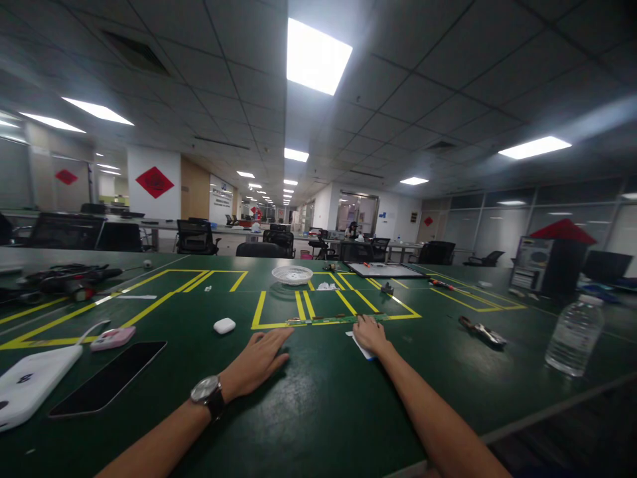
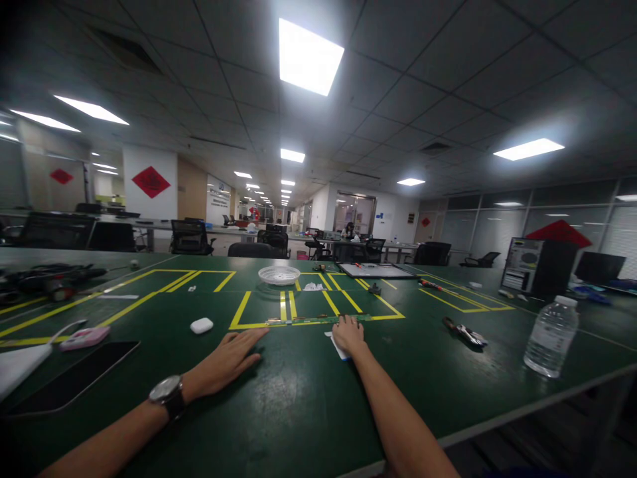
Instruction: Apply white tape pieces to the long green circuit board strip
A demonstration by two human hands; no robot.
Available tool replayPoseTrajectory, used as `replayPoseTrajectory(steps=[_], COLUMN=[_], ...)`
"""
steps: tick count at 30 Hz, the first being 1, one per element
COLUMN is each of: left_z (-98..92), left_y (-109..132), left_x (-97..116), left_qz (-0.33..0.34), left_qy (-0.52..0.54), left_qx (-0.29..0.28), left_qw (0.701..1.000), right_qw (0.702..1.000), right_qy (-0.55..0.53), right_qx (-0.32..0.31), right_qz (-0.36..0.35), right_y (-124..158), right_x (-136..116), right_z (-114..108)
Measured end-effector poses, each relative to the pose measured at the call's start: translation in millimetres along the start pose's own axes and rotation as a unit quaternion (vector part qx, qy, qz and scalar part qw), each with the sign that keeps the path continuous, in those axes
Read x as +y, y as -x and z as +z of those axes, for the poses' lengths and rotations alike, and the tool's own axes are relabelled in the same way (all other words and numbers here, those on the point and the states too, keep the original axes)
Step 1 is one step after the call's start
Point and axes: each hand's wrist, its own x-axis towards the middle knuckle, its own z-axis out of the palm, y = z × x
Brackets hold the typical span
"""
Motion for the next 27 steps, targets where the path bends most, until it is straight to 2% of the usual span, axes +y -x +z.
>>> replayPoseTrajectory(steps=[5,8,10,14,18,24,27], left_z=[-1.1,-3.7,-4.9,-6.0,-7.8,-9.6,-10.3], left_y=[1.2,1.3,1.4,1.9,1.8,1.9,2.8], left_x=[-1.1,1.8,3.2,4.1,5.8,6.2,6.6], left_qz=[0.006,0.007,0.006,0.012,0.01,0.023,0.025], left_qy=[-0.001,0.0,0.002,0.007,0.01,0.009,0.011], left_qx=[0.007,0.006,0.003,0.001,-0.005,-0.022,-0.024], left_qw=[1.0,1.0,1.0,1.0,1.0,0.999,0.999], right_qw=[1.0,0.996,0.995,0.995,0.98,0.927,0.907], right_qy=[-0.019,-0.028,-0.017,0.015,-0.025,-0.12,-0.159], right_qx=[0.014,0.081,0.102,0.034,0.005,-0.086,-0.127], right_qz=[-0.002,-0.006,-0.018,-0.095,-0.196,-0.343,-0.37], right_y=[1.9,4.0,7.2,15.7,22.5,37.1,41.3], right_x=[1.0,3.5,6.2,9.1,0.6,-21.9,-27.0], right_z=[-10.3,-22.8,-29.1,-32.7,-34.9,-51.3,-57.2])
